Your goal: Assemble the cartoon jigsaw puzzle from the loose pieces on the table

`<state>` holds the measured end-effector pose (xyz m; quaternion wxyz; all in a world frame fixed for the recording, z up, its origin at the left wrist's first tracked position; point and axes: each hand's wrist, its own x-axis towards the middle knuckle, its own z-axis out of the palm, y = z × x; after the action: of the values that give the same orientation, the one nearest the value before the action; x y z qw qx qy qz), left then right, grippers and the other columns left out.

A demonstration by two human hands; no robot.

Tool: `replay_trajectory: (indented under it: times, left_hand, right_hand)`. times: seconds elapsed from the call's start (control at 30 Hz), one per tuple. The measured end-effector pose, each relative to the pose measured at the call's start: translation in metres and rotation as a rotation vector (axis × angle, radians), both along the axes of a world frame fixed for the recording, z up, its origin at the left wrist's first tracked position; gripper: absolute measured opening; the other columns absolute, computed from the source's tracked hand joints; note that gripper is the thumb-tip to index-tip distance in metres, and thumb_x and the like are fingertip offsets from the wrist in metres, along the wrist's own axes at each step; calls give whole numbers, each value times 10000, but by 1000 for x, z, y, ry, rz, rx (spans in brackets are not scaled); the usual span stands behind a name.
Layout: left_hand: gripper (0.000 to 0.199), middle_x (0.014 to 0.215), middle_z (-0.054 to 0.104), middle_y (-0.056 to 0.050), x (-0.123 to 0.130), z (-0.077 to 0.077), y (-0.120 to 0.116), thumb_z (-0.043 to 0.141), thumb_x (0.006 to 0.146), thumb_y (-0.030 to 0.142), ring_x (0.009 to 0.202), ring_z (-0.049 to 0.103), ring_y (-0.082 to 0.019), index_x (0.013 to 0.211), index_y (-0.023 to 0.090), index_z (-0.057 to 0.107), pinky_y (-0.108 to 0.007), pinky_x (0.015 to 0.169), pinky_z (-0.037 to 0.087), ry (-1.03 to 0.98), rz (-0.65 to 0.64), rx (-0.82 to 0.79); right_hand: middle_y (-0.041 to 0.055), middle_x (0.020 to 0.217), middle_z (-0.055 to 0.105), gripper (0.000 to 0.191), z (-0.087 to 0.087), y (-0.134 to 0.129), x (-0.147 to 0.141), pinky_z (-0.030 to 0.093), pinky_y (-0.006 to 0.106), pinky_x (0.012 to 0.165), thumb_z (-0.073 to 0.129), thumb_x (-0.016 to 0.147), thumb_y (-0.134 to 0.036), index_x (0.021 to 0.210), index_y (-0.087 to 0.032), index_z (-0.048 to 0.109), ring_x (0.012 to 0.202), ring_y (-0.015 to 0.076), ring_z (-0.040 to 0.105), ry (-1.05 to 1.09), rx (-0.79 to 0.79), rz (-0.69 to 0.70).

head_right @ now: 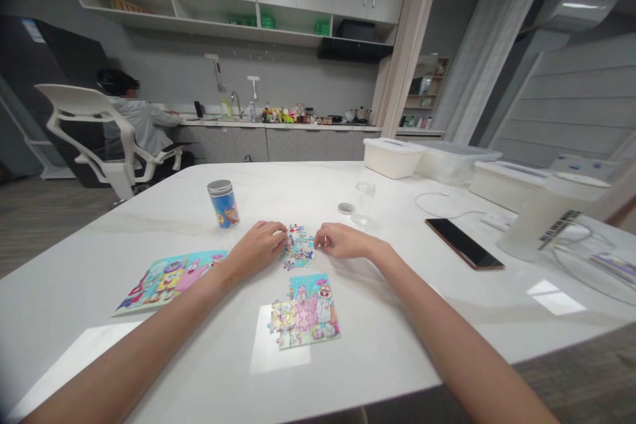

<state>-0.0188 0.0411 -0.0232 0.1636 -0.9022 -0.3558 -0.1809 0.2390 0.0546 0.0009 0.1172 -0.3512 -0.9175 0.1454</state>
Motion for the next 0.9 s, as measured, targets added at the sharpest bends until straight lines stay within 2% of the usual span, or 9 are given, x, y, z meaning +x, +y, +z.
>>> replay_trajectory:
  times: [0.13,0.43,0.6,0.77,0.9]
  left_hand:
    - [214,1042,674,-90,-3,3,2,456,941,138,942,623,-210,909,171,665,-402,878,452,-20,62,14]
    - [224,898,680,-107,0,5,-3,466,871,127,846,616,-223,802,148,678,-401,831,435,-16,132,12]
    - [217,826,680,-92,0,6,-5,487,838,151,795,615,-215,721,154,670,-387,799,428,8,125,-32]
    - [196,836,665,-108,0,6,-6,474,822,163,818,614,-235,771,149,663,-408,816,415,15,150,-58]
    - [157,865,647,-114,-2,5,-7,496,794,182,861,608,-260,835,144,643,-416,808,409,17,178,-78]
  right_hand:
    - [57,930,667,286,-4,1,-4,512,288,733,541,769,-39,960,-191,689,780,162,622,19,23,-10]
    - [76,1015,652,376,-15,9,1,513,313,803,480,760,28,1002,-189,671,891,179,632,69,95,-35]
    - [76,941,659,313,-16,11,2,504,317,781,495,781,4,978,-166,669,835,181,621,48,111,-86]
    - [81,918,667,246,-11,5,-1,497,324,773,539,794,-72,985,-158,667,805,185,613,41,124,-93]
    - [78,917,664,272,-11,4,-2,492,320,774,579,771,-92,1021,-159,660,808,185,613,45,118,-101]
